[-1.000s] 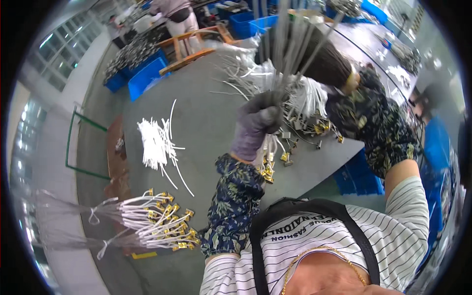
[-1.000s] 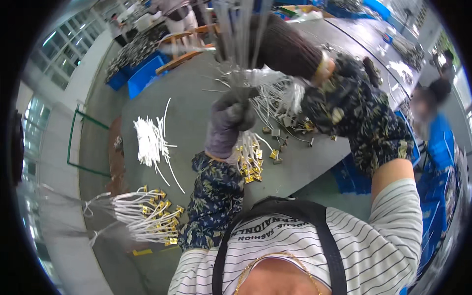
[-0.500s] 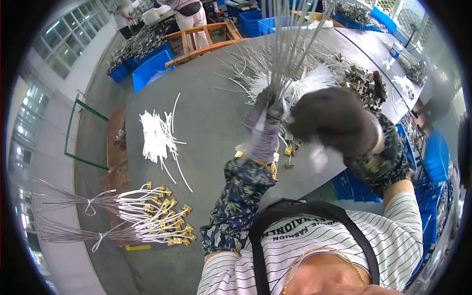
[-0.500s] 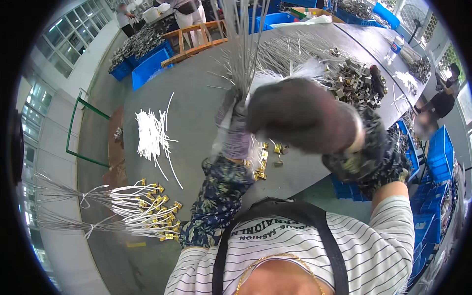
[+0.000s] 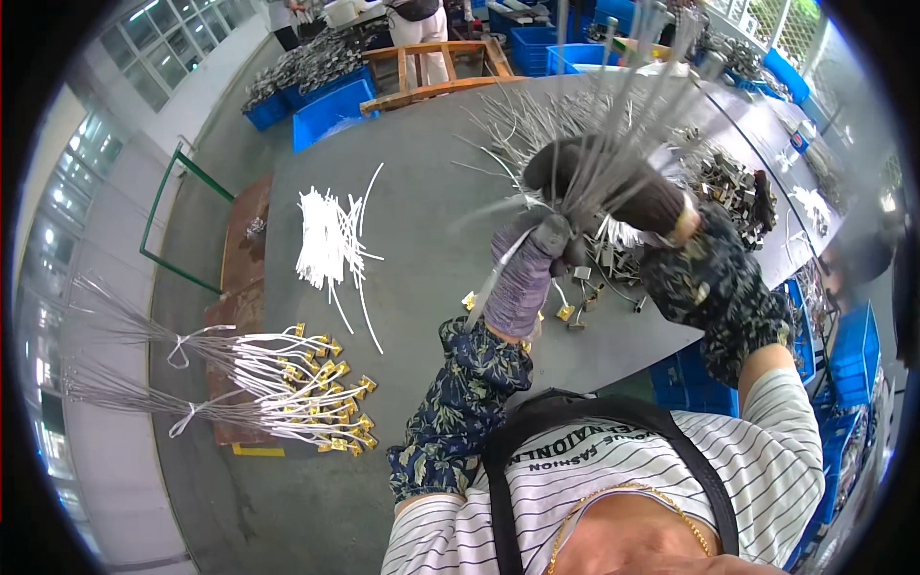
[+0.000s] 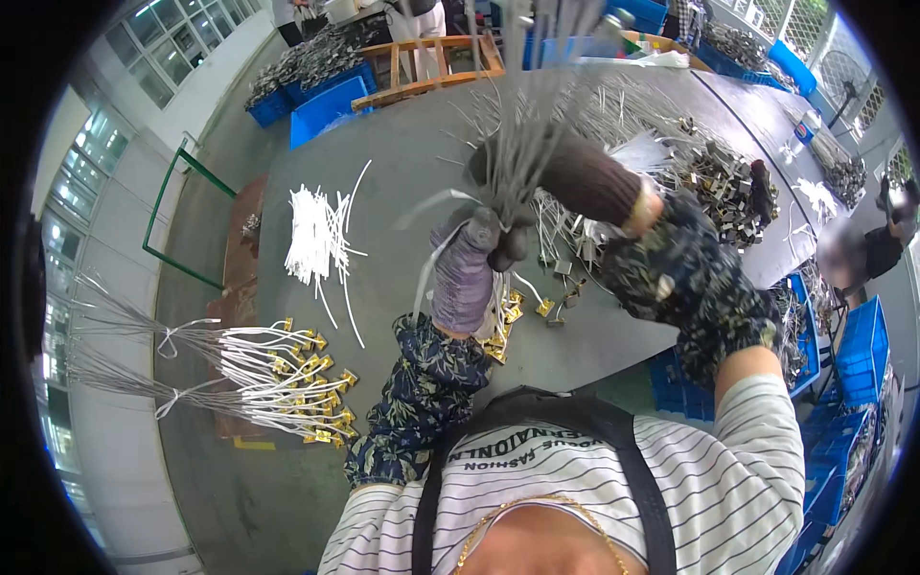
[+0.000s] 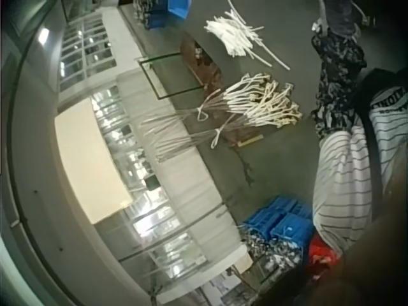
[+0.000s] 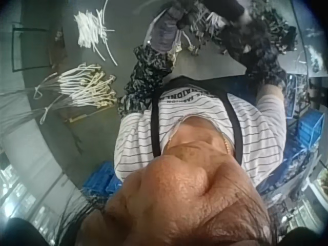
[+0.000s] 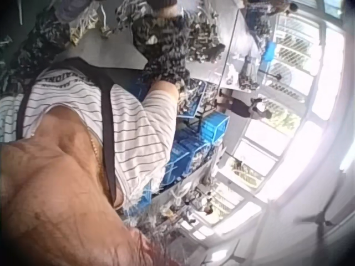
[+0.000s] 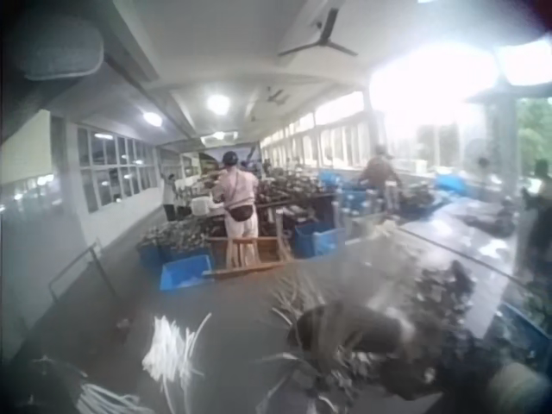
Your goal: Organizing and counting bundles of white electrical wires at a manual assembly station.
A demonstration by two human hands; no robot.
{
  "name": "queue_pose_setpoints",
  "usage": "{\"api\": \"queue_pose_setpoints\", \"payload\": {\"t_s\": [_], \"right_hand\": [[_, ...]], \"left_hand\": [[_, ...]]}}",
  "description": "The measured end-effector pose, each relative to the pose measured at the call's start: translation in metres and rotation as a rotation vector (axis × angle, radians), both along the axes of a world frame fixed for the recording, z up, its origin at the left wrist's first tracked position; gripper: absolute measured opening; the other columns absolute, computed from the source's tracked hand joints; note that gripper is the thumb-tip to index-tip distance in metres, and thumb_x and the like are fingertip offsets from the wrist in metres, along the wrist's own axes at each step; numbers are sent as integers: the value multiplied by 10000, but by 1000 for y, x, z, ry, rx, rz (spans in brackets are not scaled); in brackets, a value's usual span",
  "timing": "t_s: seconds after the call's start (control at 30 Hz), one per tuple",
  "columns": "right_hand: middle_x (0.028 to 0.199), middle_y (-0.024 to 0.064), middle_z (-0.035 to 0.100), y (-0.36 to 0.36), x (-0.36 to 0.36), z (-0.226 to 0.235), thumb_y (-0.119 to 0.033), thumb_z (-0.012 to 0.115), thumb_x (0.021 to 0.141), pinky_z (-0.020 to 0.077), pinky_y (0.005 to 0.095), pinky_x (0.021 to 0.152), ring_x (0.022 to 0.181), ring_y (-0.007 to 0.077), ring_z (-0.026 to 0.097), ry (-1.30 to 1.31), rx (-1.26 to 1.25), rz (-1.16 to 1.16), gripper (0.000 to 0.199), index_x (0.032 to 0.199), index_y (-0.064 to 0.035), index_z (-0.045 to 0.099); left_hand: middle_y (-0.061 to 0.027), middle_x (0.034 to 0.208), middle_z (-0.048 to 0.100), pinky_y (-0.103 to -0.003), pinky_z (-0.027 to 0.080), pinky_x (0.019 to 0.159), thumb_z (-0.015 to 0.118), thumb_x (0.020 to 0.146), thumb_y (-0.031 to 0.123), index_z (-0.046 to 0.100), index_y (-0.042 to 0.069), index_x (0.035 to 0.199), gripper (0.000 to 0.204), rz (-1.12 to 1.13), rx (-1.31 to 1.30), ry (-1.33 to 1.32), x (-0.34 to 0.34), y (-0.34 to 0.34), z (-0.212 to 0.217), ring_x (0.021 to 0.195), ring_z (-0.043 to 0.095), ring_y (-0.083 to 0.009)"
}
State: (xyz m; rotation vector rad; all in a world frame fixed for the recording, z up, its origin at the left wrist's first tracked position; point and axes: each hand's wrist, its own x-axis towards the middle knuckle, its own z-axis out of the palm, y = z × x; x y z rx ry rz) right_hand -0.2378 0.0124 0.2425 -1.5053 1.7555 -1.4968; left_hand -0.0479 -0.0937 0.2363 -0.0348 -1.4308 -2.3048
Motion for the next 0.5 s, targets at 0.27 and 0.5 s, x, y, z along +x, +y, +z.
{"api": "queue_pose_setpoints", "payload": {"t_s": [0.27,0.5], "right_hand": [[986,131,640,-25,48,94,-88,662,825,517,292,751,891,196,620,85,162,464,230,1030,14,640],[819,104,645,-49,67,119,-142,660,826,507,280,638,775,186,608,-50,785,628,198,888,46,661]], "left_hand": [[-34,700,613,-209,290,465,689,781,575,656,-3,942,601,-216,36,2,0,0,-3,515,447,-69],[-36,740,641,-200,316,438,691,771,592,649,14,973,613,-114,-2,49,-2,-4,-28,536,506,-72]]}}
